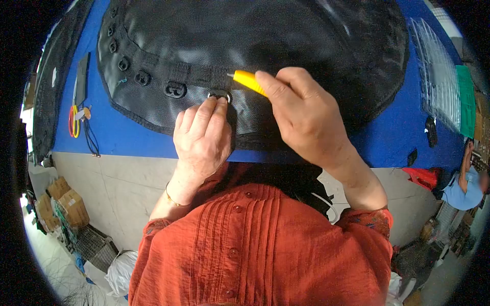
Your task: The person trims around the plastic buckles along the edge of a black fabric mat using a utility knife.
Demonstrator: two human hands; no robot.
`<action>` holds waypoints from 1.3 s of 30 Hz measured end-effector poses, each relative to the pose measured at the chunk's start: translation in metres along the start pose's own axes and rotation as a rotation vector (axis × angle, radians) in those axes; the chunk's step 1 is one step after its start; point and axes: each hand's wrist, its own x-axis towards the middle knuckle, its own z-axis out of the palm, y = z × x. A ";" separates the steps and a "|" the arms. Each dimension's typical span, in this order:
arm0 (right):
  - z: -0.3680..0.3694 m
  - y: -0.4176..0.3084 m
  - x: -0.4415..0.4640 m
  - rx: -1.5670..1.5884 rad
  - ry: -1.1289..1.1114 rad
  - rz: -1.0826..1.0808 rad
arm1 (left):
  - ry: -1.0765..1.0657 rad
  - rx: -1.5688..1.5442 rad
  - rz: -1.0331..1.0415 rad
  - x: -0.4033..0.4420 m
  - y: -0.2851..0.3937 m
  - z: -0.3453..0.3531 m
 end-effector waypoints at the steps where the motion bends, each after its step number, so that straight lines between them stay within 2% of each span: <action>1: -0.002 0.000 0.001 0.016 -0.007 0.047 | -0.006 -0.003 -0.004 -0.001 0.000 0.000; 8: 0.001 0.022 0.028 0.064 0.086 0.019 | 0.019 -0.050 -0.025 -0.006 -0.002 0.004; 14: 0.018 0.042 0.060 0.312 0.083 0.077 | 0.065 -0.213 -0.162 0.002 0.001 -0.005; 17: 0.041 0.057 0.067 0.369 0.119 0.106 | 0.125 -0.343 -0.119 0.033 -0.001 -0.026; 18: 0.044 0.056 0.068 0.428 0.102 0.176 | 0.120 -0.392 -0.135 0.043 0.000 -0.036; 21: 0.055 0.064 0.065 0.472 0.112 0.239 | 0.125 -0.534 -0.042 0.084 0.009 -0.070; 22: 0.053 0.065 0.065 0.496 0.105 0.266 | 0.123 -0.596 -0.016 0.097 0.015 -0.081; 24: 0.051 0.066 0.066 0.526 0.103 0.270 | 0.163 -0.767 0.168 0.120 0.017 -0.091; 26: 0.055 0.068 0.065 0.545 0.105 0.312 | 0.089 -1.052 0.183 0.135 0.027 -0.105; 28: 0.055 0.073 0.065 0.775 0.068 0.319 | -0.009 -1.331 0.182 0.146 0.034 -0.121; 29: 0.052 0.071 0.066 0.869 -0.001 0.443 | 0.068 -1.442 0.115 0.150 0.048 -0.124; 30: 0.049 0.070 0.066 0.931 -0.034 0.494 | 0.042 -1.515 0.167 0.152 0.046 -0.128; 32: 0.047 0.072 0.068 0.929 -0.028 0.511 | 0.199 -1.712 0.163 0.150 0.054 -0.128; 33: 0.046 0.072 0.069 0.924 -0.059 0.551 | 0.192 -1.803 0.203 0.149 0.051 -0.129; 36: 0.048 0.073 0.070 0.917 -0.099 0.629 | -0.116 -1.969 0.336 0.147 0.024 -0.135; 38: 0.046 0.071 0.071 0.890 -0.083 0.632 | -0.232 -2.140 0.483 0.151 0.010 -0.131; 39: 0.048 0.073 0.070 0.924 -0.081 0.627 | -0.172 -2.184 0.566 0.155 0.012 -0.129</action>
